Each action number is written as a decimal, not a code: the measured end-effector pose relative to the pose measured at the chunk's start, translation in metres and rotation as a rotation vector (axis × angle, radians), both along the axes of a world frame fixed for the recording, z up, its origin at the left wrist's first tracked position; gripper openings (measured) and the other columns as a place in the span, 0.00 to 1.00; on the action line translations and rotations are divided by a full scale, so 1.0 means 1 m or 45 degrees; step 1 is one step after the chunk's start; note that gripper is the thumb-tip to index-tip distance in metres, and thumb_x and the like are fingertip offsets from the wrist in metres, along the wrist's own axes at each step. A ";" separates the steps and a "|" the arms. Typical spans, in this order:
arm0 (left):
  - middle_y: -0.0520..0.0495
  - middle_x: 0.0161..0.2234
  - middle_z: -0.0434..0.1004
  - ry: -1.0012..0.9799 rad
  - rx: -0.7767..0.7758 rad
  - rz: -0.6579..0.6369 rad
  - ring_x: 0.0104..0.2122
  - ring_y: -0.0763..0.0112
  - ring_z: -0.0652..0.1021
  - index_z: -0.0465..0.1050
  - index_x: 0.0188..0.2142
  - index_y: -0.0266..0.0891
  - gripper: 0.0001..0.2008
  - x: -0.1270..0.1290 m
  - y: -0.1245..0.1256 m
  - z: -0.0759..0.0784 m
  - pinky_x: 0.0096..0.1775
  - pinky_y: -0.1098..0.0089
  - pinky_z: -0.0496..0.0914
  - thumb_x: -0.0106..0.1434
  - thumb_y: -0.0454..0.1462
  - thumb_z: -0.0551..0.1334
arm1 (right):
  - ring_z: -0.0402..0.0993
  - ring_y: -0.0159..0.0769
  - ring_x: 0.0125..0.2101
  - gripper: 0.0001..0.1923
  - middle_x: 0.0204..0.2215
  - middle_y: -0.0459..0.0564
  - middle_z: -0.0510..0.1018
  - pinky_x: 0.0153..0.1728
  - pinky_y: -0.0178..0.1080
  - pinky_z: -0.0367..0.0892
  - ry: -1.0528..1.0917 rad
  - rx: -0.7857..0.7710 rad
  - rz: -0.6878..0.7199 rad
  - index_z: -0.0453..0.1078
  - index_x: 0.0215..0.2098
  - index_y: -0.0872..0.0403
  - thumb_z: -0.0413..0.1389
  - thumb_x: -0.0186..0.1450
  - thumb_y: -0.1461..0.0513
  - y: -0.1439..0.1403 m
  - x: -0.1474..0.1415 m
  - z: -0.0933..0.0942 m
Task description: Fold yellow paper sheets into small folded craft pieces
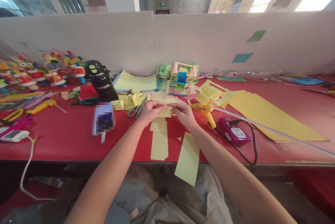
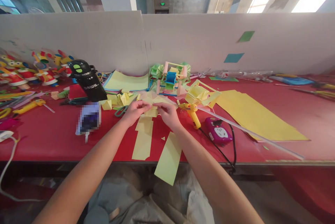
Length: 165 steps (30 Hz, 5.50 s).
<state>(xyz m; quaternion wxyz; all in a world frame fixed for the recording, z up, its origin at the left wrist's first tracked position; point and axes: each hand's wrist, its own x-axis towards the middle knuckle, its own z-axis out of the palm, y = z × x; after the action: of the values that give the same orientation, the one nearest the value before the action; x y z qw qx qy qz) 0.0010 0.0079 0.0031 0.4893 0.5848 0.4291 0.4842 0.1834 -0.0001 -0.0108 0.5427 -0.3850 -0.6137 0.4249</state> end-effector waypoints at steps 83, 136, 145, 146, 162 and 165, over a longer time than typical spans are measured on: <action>0.46 0.38 0.81 0.208 0.214 -0.148 0.38 0.64 0.81 0.77 0.36 0.37 0.17 0.005 -0.011 0.004 0.42 0.65 0.76 0.50 0.43 0.73 | 0.54 0.29 0.22 0.29 0.18 0.41 0.58 0.24 0.35 0.51 -0.415 0.055 -0.004 0.56 0.21 0.52 0.50 0.65 0.39 -0.011 -0.004 0.004; 0.45 0.33 0.80 -0.004 -0.349 -0.219 0.36 0.64 0.79 0.80 0.36 0.38 0.20 -0.004 -0.013 0.019 0.32 0.69 0.72 0.46 0.45 0.76 | 0.68 0.36 0.30 0.15 0.28 0.48 0.74 0.33 0.37 0.63 -0.425 0.241 0.039 0.68 0.33 0.53 0.49 0.69 0.52 -0.013 -0.003 0.005; 0.47 0.31 0.79 0.011 -0.176 -0.111 0.32 0.70 0.77 0.80 0.34 0.36 0.17 -0.004 -0.007 0.010 0.31 0.72 0.70 0.48 0.45 0.74 | 0.68 0.34 0.26 0.16 0.26 0.47 0.74 0.27 0.37 0.61 -0.252 0.077 0.065 0.68 0.34 0.54 0.54 0.66 0.49 -0.012 -0.006 0.003; 0.48 0.31 0.79 0.010 -0.154 -0.092 0.32 0.71 0.76 0.80 0.34 0.37 0.17 -0.005 -0.006 0.009 0.32 0.73 0.69 0.49 0.44 0.74 | 0.67 0.34 0.25 0.16 0.26 0.47 0.73 0.26 0.37 0.61 -0.251 0.061 0.073 0.68 0.34 0.54 0.54 0.66 0.50 -0.012 -0.006 0.004; 0.47 0.34 0.79 -0.026 -0.246 -0.156 0.36 0.69 0.77 0.79 0.33 0.37 0.20 -0.004 -0.013 0.021 0.34 0.72 0.73 0.46 0.49 0.74 | 0.74 0.40 0.31 0.19 0.28 0.51 0.78 0.32 0.40 0.67 -0.216 0.050 0.101 0.72 0.33 0.54 0.57 0.62 0.46 -0.010 -0.004 0.009; 0.45 0.34 0.79 0.016 -0.281 -0.158 0.36 0.67 0.77 0.80 0.33 0.36 0.22 -0.006 -0.014 0.022 0.34 0.70 0.74 0.44 0.50 0.75 | 0.76 0.41 0.31 0.19 0.28 0.51 0.79 0.32 0.41 0.68 -0.201 0.031 0.087 0.72 0.32 0.54 0.59 0.61 0.46 -0.010 -0.004 0.008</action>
<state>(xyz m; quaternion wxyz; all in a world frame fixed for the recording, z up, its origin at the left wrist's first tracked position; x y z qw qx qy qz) -0.0046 -0.0061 0.0251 0.5769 0.5559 0.4458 0.3993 0.1798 -0.0104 -0.0028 0.4825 -0.3895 -0.6724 0.4041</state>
